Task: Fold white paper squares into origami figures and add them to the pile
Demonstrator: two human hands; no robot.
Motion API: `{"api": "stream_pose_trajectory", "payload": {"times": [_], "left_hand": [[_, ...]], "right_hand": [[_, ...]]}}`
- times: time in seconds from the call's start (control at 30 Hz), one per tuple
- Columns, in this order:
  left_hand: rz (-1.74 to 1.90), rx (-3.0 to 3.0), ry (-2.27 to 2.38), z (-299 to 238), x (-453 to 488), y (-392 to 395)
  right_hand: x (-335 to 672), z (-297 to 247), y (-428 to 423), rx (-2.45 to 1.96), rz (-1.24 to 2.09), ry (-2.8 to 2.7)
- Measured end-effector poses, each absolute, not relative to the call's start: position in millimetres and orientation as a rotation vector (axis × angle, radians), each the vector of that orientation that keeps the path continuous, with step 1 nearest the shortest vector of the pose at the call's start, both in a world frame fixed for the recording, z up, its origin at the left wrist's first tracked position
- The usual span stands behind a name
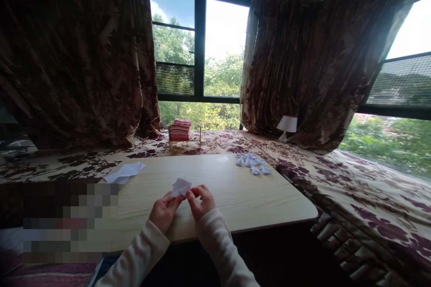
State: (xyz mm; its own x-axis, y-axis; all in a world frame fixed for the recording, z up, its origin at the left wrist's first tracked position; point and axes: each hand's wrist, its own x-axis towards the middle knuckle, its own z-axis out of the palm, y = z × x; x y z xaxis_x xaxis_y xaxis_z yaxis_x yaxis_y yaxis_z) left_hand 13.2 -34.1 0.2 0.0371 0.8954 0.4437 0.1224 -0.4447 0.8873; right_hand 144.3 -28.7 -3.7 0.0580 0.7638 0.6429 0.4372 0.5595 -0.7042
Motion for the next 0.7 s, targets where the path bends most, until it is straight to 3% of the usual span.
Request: {"api": "stream_pose_trajectory", "payload": {"times": [0.7], "left_hand": [[1.436,1.716,1.208,-0.4,13.4,-35.3]], "right_hand": [[138.4,-8.9,-25.8,-0.959,0.581,-1.565]]}}
